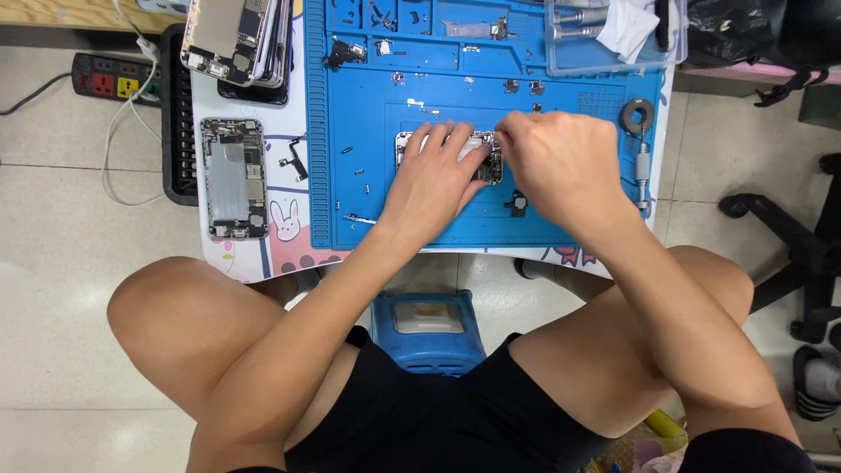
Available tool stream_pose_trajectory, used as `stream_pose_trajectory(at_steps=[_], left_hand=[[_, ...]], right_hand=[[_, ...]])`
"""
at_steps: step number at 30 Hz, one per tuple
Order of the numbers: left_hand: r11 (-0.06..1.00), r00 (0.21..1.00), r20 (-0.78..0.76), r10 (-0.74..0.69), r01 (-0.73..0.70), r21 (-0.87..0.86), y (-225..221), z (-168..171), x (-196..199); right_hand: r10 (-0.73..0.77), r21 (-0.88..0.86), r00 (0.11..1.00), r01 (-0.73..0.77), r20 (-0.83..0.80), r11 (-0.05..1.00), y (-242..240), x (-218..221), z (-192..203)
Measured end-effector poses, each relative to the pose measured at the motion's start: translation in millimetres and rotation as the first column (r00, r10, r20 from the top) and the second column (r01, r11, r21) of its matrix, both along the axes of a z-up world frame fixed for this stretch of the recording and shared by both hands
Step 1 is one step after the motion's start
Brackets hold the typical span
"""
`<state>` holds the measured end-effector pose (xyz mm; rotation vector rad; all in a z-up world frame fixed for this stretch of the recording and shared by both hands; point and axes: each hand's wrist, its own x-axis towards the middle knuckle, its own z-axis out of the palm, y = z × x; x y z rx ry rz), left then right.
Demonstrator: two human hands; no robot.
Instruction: The person assembles a smartphone chassis on a blue work mat, using a screwdriver to secure screws and tweezers to position small components. The person handles the phone frame, screws, and internal parts, placing the assembled unit aside at the end.
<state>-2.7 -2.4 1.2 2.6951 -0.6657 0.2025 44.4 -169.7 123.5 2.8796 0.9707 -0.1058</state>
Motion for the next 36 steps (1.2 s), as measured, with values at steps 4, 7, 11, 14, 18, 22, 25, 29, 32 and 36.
stream_pose_trajectory(at_steps=[4, 7, 11, 14, 18, 22, 25, 29, 32, 36], left_hand=[[1.000, 1.000, -0.005, -0.004, 0.004, 0.000, -0.4, 2.3, -0.1], [1.000, 1.000, 0.010, 0.004, -0.004, 0.004, -0.8, -1.2, -2.5], [1.000, 1.000, 0.025, 0.019, -0.018, -0.017, -1.1, -6.5, 1.8], [0.999, 0.999, 0.027, 0.023, -0.022, -0.039, -2.2, -4.1, -3.8], [0.998, 1.000, 0.006, 0.027, -0.027, -0.055, -1.1, -0.1, -1.2], [0.999, 1.000, 0.000, 0.026, -0.026, -0.038, -1.0, 0.2, -1.2], [0.999, 0.999, 0.015, 0.028, -0.028, -0.030, -2.1, -4.0, -5.1], [0.999, 0.999, 0.036, 0.030, -0.029, -0.042, -1.0, -3.6, -1.1], [0.999, 1.000, -0.019, 0.004, -0.005, -0.045, 4.5, -1.0, -7.3], [1.000, 0.996, -0.079, -0.028, 0.028, -0.004, 9.5, -2.3, -9.6]], right_hand=[[-0.067, -0.006, 0.997, 0.067, -0.039, 0.998, -3.9, 2.1, -0.1], [-0.033, 0.013, 0.999, 0.034, -0.028, 0.999, 3.4, -7.3, 5.1], [0.017, -0.013, 1.000, -0.017, 0.007, 1.000, 3.0, -5.2, 6.4], [-0.022, -0.017, 0.998, 0.021, -0.051, 1.000, -2.7, -6.1, 2.8], [-0.122, 0.018, 0.986, 0.124, -0.111, 0.992, -5.0, -1.6, 0.5], [-0.025, 0.089, 0.999, 0.027, -0.021, 0.996, -0.9, -2.4, 11.7], [0.012, 0.089, 0.993, -0.001, -0.120, 0.996, 2.7, -6.7, 15.8], [0.000, 0.095, 0.990, 0.014, -0.141, 0.995, 2.4, -0.8, 16.9], [-0.044, 0.062, 0.988, 0.054, -0.145, 0.997, -1.1, 1.2, 11.8], [-0.093, 0.034, 0.988, 0.098, -0.124, 0.995, -2.7, 1.1, 6.6]])
